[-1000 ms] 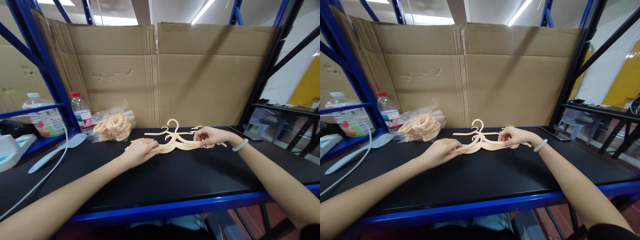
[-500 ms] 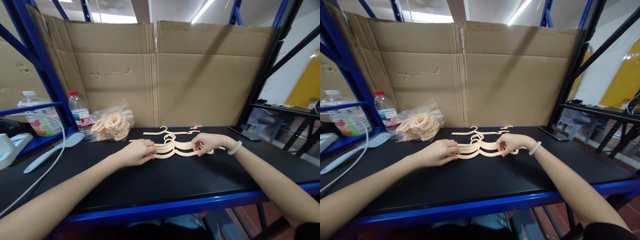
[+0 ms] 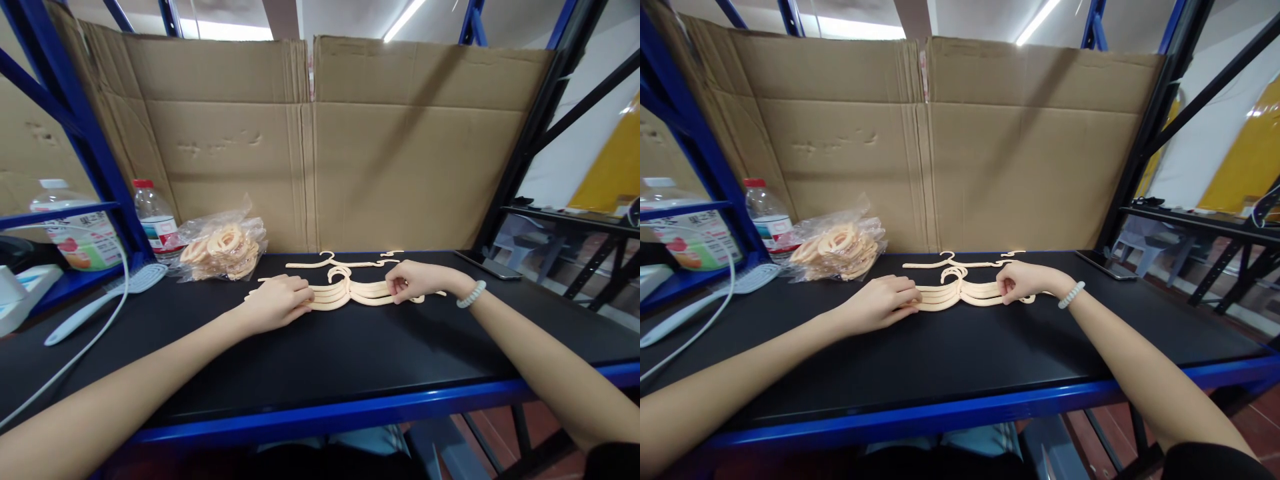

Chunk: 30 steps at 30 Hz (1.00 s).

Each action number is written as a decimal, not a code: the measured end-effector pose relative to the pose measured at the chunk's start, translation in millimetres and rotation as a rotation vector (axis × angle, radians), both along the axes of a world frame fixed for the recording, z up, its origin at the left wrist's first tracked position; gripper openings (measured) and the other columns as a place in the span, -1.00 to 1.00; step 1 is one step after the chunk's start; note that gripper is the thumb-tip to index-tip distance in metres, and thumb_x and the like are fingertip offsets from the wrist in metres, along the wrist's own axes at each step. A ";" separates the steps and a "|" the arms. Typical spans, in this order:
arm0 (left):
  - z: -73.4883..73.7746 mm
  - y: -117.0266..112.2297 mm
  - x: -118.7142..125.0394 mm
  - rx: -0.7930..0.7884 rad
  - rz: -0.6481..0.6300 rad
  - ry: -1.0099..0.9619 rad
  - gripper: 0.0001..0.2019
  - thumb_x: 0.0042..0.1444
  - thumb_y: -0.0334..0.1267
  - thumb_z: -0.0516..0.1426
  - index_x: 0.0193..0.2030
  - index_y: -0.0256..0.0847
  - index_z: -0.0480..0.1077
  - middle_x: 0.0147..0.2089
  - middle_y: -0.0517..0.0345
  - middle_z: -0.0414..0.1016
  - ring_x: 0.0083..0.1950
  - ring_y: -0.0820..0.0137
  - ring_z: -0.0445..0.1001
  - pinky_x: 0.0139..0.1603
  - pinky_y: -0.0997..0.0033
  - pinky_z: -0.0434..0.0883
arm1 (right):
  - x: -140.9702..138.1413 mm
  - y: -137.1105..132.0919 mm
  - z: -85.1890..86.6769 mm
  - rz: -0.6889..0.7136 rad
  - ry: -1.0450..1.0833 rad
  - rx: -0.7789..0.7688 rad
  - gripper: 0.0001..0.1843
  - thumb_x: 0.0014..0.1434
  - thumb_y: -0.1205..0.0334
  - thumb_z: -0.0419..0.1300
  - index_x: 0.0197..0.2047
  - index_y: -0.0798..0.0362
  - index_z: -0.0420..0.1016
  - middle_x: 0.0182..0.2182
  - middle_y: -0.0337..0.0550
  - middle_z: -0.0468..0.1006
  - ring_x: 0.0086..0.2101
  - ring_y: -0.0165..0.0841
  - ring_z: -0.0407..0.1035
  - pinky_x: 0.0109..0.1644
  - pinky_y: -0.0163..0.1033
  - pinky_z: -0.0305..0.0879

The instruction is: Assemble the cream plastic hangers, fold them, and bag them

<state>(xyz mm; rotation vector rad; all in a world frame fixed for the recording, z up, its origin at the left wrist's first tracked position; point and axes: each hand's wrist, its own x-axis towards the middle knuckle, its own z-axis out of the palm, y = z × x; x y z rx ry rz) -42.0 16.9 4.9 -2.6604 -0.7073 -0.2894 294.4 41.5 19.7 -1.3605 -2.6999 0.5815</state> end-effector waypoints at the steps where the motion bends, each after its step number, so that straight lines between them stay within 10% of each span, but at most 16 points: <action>1: -0.6 -0.1 0.3 0.012 0.008 0.006 -0.80 0.25 -0.27 -0.03 -0.24 -0.23 0.39 -0.31 0.07 0.41 -0.32 0.35 0.36 -0.28 0.37 0.25 | -0.7 -0.7 0.4 -0.005 -0.004 0.009 -0.93 -0.07 0.28 0.24 -0.46 0.10 0.45 -0.56 -0.26 0.45 -0.53 -0.45 0.30 -0.49 -0.38 0.16; 8: -6.2 0.6 1.1 0.064 -0.010 -0.058 -0.81 0.26 -0.29 -0.06 -0.23 -0.22 0.37 -0.31 0.08 0.40 -0.30 0.36 0.36 -0.30 0.38 0.23 | 10.2 9.2 5.5 -0.007 0.093 0.105 -0.86 0.02 0.19 0.20 -0.42 0.10 0.47 -0.53 -0.23 0.49 -0.50 -0.42 0.33 -0.45 -0.35 0.19; 17: -5.5 -7.6 7.1 0.075 -0.032 -0.003 -0.84 0.24 -0.34 -0.04 -0.18 -0.21 0.35 -0.24 0.05 0.41 -0.25 0.30 0.37 -0.26 0.33 0.23 | 67.8 64.5 -19.8 -0.366 0.054 0.564 -0.78 0.12 0.35 0.06 -0.19 0.12 0.49 -0.31 -0.09 0.57 -0.30 -0.32 0.44 -0.20 -0.27 0.30; 30: -12.1 -33.6 27.5 0.215 -0.266 0.068 -0.75 0.28 -0.44 -0.11 -0.24 -0.24 0.38 -0.35 0.10 0.41 -0.33 0.37 0.31 -0.29 0.33 0.20 | 21.4 128.6 -27.1 -0.223 -0.300 0.525 -0.70 0.15 0.40 0.10 -0.08 0.08 0.56 -0.19 0.03 0.59 -0.18 -0.22 0.48 -0.12 -0.26 0.31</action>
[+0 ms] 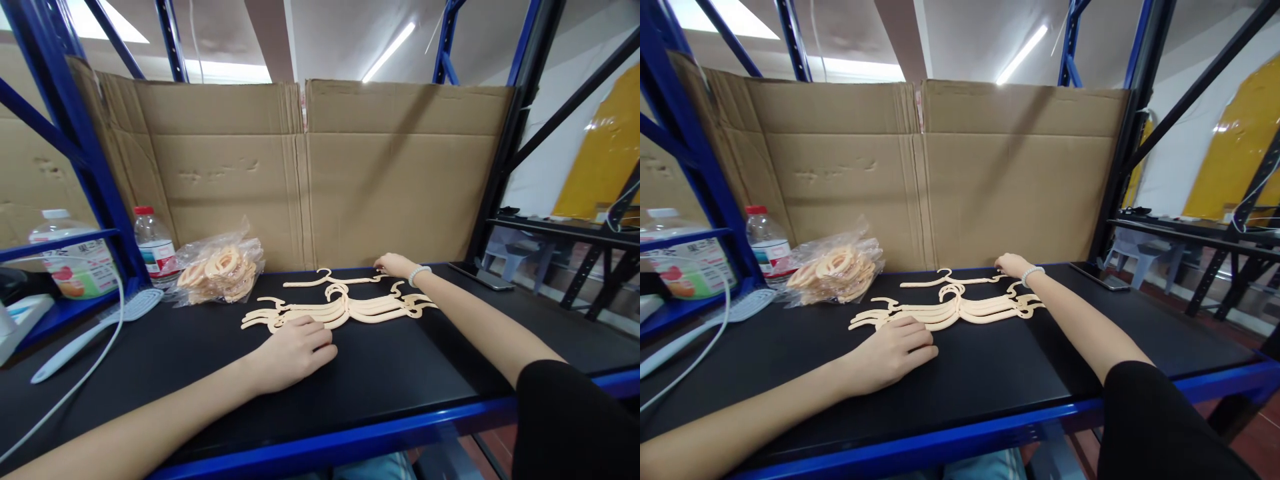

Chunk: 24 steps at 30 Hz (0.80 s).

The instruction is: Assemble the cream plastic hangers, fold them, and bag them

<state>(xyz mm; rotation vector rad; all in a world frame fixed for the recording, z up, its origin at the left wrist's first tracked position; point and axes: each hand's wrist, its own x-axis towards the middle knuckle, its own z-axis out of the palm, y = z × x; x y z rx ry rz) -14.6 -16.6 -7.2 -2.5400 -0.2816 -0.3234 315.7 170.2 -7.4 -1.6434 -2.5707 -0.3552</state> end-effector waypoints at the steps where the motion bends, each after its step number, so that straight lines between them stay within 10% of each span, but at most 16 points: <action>1: -0.2 -0.1 0.2 0.009 -0.007 -0.005 -0.75 0.28 -0.44 -0.10 -0.25 -0.24 0.38 -0.36 0.10 0.40 -0.34 0.38 0.31 -0.30 0.34 0.19 | -2.3 2.0 -1.6 0.003 -0.023 0.000 -0.70 0.16 0.40 0.10 -0.08 0.09 0.56 -0.19 0.04 0.59 -0.18 -0.21 0.48 -0.12 -0.26 0.31; 16: -4.9 1.7 0.2 0.040 -0.031 -0.035 -0.77 0.27 -0.43 -0.07 -0.28 -0.23 0.38 -0.37 0.14 0.39 -0.33 0.39 0.31 -0.29 0.34 0.19 | -20.3 -22.0 29.5 0.043 0.180 0.288 -0.74 0.18 0.37 0.03 -0.17 0.10 0.54 -0.24 -0.06 0.59 -0.25 -0.31 0.46 -0.14 -0.28 0.33; 20: -5.9 0.8 -0.4 -0.075 -0.002 -0.076 -0.77 0.26 -0.42 -0.08 -0.25 -0.24 0.39 -0.34 0.10 0.42 -0.32 0.37 0.34 -0.28 0.32 0.21 | -32.2 -38.9 44.1 0.121 0.693 0.371 -0.79 0.13 0.28 0.09 -0.26 0.13 0.54 -0.36 -0.08 0.60 -0.36 -0.34 0.48 -0.22 -0.26 0.40; 24: -9.1 -0.1 2.2 -0.462 0.102 -0.324 -0.86 0.20 -0.35 0.01 -0.20 -0.22 0.39 -0.31 0.10 0.45 -0.28 0.37 0.39 -0.25 0.36 0.30 | -58.4 -71.8 45.5 0.247 1.254 0.115 -0.80 -0.06 0.21 0.28 -0.36 0.14 0.49 -0.46 -0.10 0.57 -0.47 -0.35 0.47 -0.32 -0.22 0.43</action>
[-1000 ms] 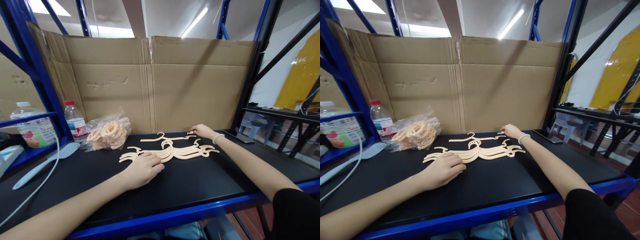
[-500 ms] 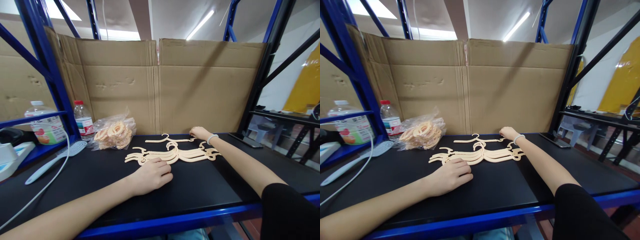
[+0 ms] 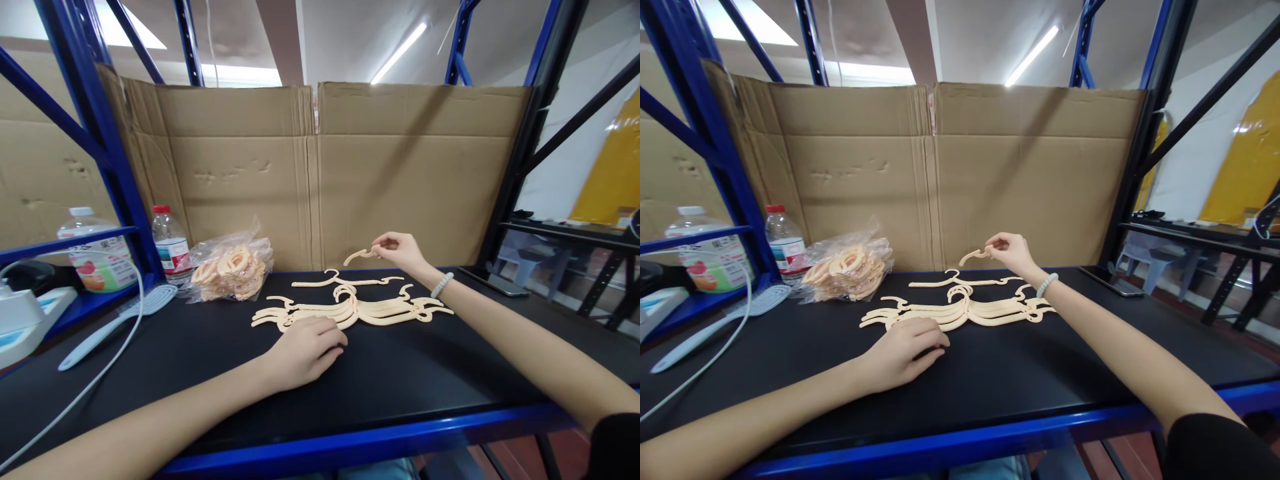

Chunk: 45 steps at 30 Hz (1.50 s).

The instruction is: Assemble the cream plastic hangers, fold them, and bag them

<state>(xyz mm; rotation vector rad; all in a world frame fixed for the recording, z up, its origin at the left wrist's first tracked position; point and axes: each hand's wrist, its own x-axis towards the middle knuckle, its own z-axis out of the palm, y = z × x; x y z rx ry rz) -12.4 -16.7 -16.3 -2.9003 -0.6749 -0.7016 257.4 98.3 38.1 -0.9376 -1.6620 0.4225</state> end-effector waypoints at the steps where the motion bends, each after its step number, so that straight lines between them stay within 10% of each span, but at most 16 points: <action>1: -0.5 0.3 1.3 -0.132 0.037 -0.095 -0.88 0.18 -0.33 0.04 -0.19 -0.21 0.38 -0.32 0.12 0.45 -0.30 0.39 0.40 -0.27 0.38 0.32 | -8.6 -10.9 -1.4 0.080 0.090 -0.079 -0.77 -0.10 0.20 0.32 -0.37 0.15 0.47 -0.49 -0.12 0.55 -0.49 -0.36 0.46 -0.34 -0.23 0.44; 8: 4.6 3.8 10.2 -0.918 0.125 -0.667 -0.64 0.09 -0.12 0.14 -0.02 -0.24 0.28 -0.23 0.12 0.42 -0.39 0.45 0.43 -0.33 0.38 0.41 | -59.8 -76.8 -17.4 0.465 0.317 -0.462 -0.70 -0.15 0.19 0.41 -0.39 0.13 0.43 -0.49 -0.16 0.55 -0.41 -0.38 0.48 -0.24 -0.23 0.44; 17: 6.0 2.2 12.4 -0.974 0.167 -0.868 -0.69 0.04 -0.04 0.19 -0.26 -0.28 0.36 -0.51 0.23 0.39 -0.48 0.48 0.36 -0.41 0.46 0.33 | -84.9 -101.4 -32.9 0.613 0.177 -0.574 -0.73 -0.09 0.13 0.38 -0.42 0.13 0.44 -0.47 -0.20 0.51 -0.39 -0.40 0.45 -0.25 -0.26 0.39; 24: 8.8 7.8 7.5 -1.093 0.136 -1.001 -0.66 -0.02 -0.02 0.23 -0.36 -0.28 0.31 -0.38 0.13 0.47 -0.45 0.49 0.39 -0.39 0.47 0.33 | -34.9 -15.8 -30.9 0.137 -0.349 -0.103 -0.88 0.06 0.31 0.20 -0.31 0.11 0.54 -0.38 -0.12 0.58 -0.34 -0.35 0.44 -0.20 -0.24 0.35; 29: 13.7 10.1 2.8 -1.106 0.180 -1.139 -0.69 -0.05 -0.13 0.28 -0.26 -0.28 0.36 -0.45 0.22 0.42 -0.46 0.55 0.33 -0.37 0.52 0.29 | -6.7 28.2 -47.3 0.074 -0.767 -0.111 -0.77 0.01 0.42 0.19 -0.22 0.13 0.56 -0.27 -0.05 0.60 -0.28 -0.30 0.45 -0.15 -0.22 0.33; 35: 21.7 13.6 -1.5 -1.150 0.224 -1.245 -0.68 -0.18 -0.18 0.36 -0.36 -0.31 0.38 -0.48 0.26 0.38 -0.48 0.61 0.30 -0.39 0.58 0.28 | -11.0 38.3 -56.3 0.052 -0.776 -0.079 -0.89 0.05 0.40 0.16 -0.38 0.14 0.53 -0.42 -0.10 0.56 -0.41 -0.36 0.41 -0.26 -0.27 0.30; 45: 29.9 38.2 -21.8 -1.187 0.191 -1.414 -0.83 -0.15 -0.42 0.32 -0.44 -0.38 0.41 -0.48 0.16 0.41 -0.48 0.61 0.32 -0.45 0.65 0.30 | 17.1 -11.4 -13.4 -0.036 -0.529 0.106 -0.90 0.09 0.33 0.12 -0.26 0.08 0.40 -0.43 -0.20 0.49 -0.43 -0.38 0.36 -0.30 -0.28 0.27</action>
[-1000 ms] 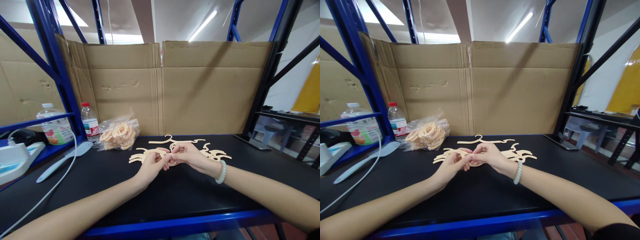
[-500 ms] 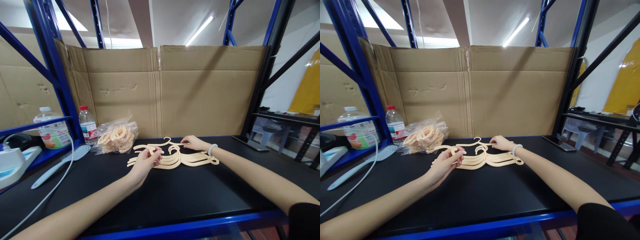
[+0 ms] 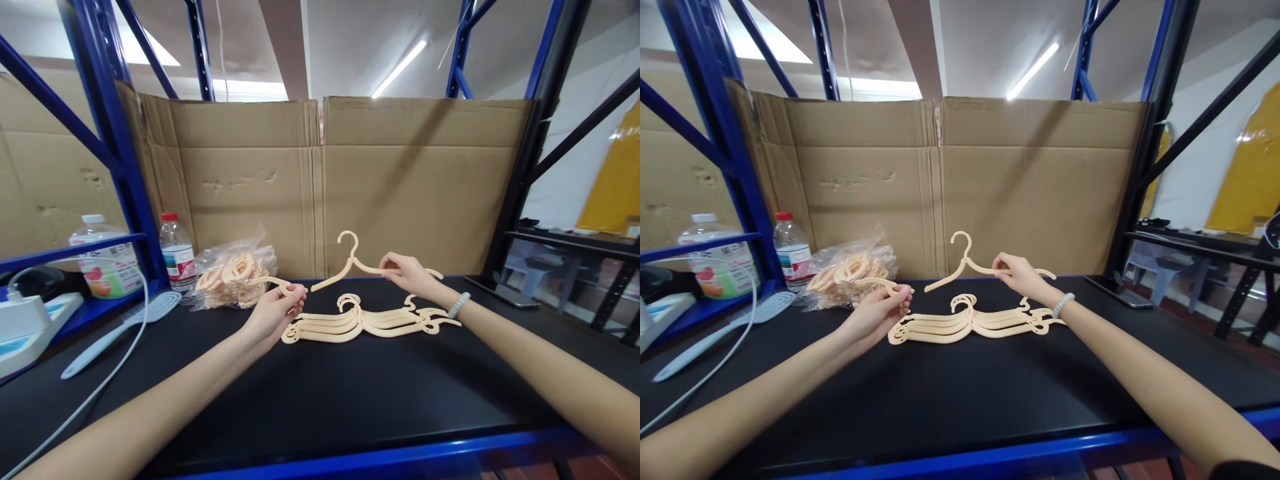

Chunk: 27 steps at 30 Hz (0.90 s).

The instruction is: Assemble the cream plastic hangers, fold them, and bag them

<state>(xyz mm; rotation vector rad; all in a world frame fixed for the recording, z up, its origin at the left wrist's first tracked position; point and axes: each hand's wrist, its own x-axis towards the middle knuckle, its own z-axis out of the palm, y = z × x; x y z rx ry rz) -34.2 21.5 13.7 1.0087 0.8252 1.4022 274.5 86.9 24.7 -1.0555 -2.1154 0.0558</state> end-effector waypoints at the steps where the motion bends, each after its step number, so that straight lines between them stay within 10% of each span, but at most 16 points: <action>1: 0.7 1.7 -1.5 -0.003 0.000 -0.004 -0.85 -0.13 -0.44 0.31 -0.45 -0.38 0.41 -0.48 0.15 0.42 -0.47 0.60 0.32 -0.45 0.66 0.30 | 1.8 -8.4 0.0 0.034 0.034 0.003 -0.87 0.10 0.34 0.12 -0.23 0.07 0.40 -0.41 -0.20 0.49 -0.42 -0.38 0.37 -0.28 -0.26 0.29; 13: 11.5 0.1 -9.4 -0.068 -0.262 0.003 -0.91 0.10 -0.45 0.19 -0.39 -0.30 0.35 -0.23 0.10 0.42 -0.24 0.46 0.47 -0.19 0.41 0.45 | -3.3 -46.9 -18.9 0.098 0.136 0.053 -0.78 0.24 0.15 0.05 -0.19 0.05 0.45 -0.35 -0.10 0.48 -0.40 -0.35 0.33 -0.35 -0.23 0.30; 27: 8.8 1.7 -7.2 -0.063 -0.344 -0.010 -0.90 0.12 -0.51 0.13 -0.42 -0.38 0.36 -0.33 0.04 0.41 -0.37 0.52 0.48 -0.26 0.58 0.48 | -0.9 -56.9 -24.7 0.055 0.156 0.061 -0.79 0.22 0.16 0.07 -0.18 0.05 0.46 -0.36 -0.11 0.51 -0.41 -0.34 0.37 -0.36 -0.24 0.32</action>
